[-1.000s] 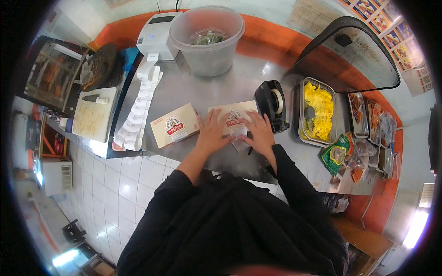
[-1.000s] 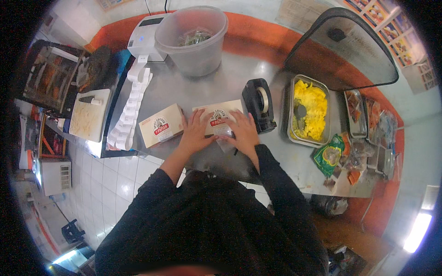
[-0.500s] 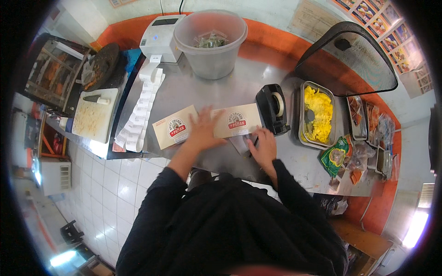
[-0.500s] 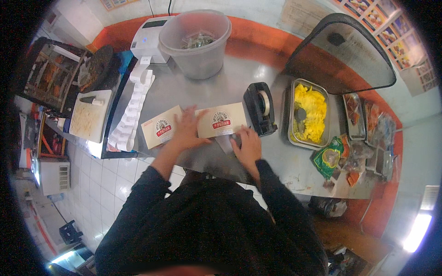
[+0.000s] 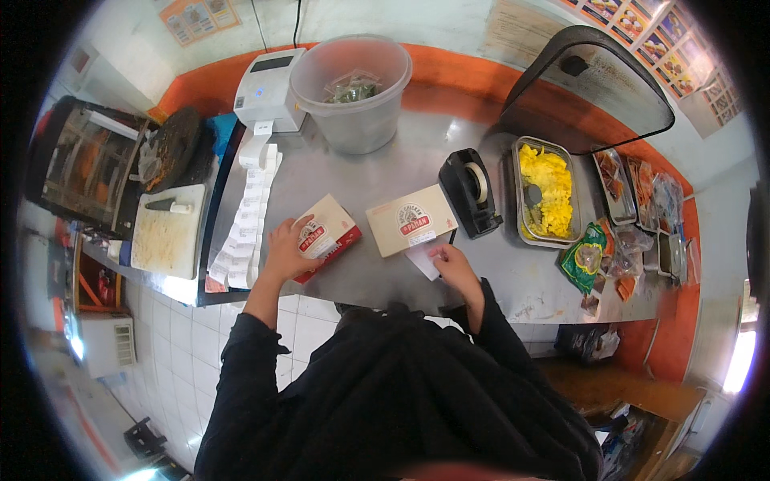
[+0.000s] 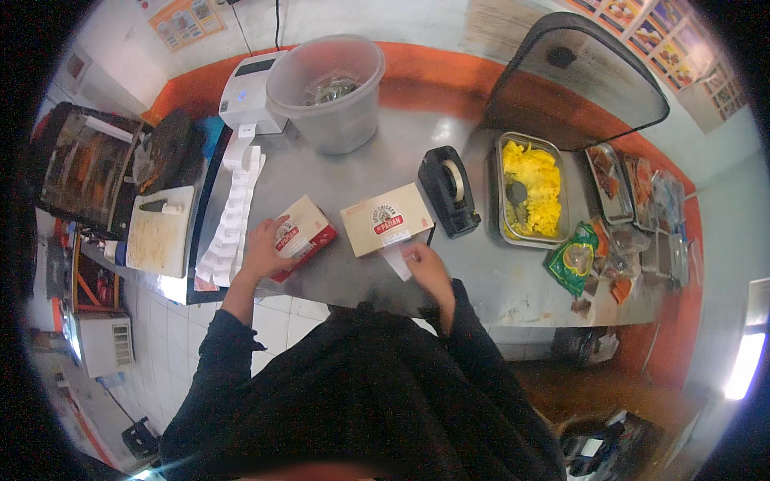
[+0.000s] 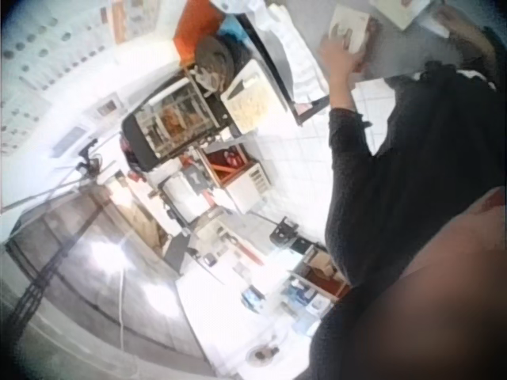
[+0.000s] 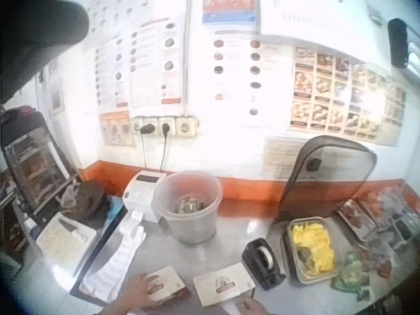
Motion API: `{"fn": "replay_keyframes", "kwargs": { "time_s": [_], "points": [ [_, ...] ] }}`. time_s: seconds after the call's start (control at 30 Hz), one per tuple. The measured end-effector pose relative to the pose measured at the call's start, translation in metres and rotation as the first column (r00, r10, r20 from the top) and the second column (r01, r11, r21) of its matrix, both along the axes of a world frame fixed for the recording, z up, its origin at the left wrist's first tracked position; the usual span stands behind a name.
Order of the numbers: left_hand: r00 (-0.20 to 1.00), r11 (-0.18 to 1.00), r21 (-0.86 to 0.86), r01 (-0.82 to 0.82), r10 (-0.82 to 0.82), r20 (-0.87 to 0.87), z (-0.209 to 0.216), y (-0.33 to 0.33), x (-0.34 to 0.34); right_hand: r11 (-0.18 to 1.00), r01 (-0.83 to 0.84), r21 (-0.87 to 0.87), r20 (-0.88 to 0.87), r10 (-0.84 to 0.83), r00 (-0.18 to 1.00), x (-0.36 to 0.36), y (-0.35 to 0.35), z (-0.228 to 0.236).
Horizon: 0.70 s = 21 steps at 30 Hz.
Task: The person scoops scrambled eggs from a metal tray into a cardboard food container using a ladle. They then close the container, seal it with a printed sticker, and place it into a plastic bag. The person also uses scissors to cut open a plastic package containing a dark food item.
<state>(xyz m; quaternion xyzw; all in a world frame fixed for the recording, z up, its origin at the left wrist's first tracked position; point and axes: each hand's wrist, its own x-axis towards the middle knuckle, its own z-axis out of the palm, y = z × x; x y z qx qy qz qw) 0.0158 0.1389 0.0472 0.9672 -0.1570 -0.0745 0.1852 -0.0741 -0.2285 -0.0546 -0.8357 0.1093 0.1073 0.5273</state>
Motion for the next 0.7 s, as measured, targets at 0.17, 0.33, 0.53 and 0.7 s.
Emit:
{"fn": "replay_keyframes", "kwargs": {
  "time_s": [0.17, 0.33, 0.53, 0.7],
  "points": [
    [0.983, 0.993, -0.052, 0.109, -0.1, 0.156, 0.061, -0.046, 0.013, 0.995, -0.023, 0.1, -0.219, 0.045, 0.975, -0.032, -0.046, 0.091],
    [0.958, 0.96, 0.044, 0.276, -0.278, 0.075, 0.062, -0.139, 0.014, 0.991, 0.108, 0.072, 0.227, -0.122, 0.966, -0.012, -0.066, 0.166],
    [0.972, 0.965, -0.187, 0.184, -0.149, 0.183, 0.009, -0.159, 0.002, 0.862, 0.107, 0.496, 0.473, -0.372, 0.799, 0.011, 0.01, 0.208],
    [0.972, 0.926, -0.377, -0.003, 0.092, 0.217, -0.001, -0.142, -0.004, 0.863, 0.264, 0.43, 0.07, -0.324, 0.944, 0.007, 0.044, 0.104]
  ]
}}
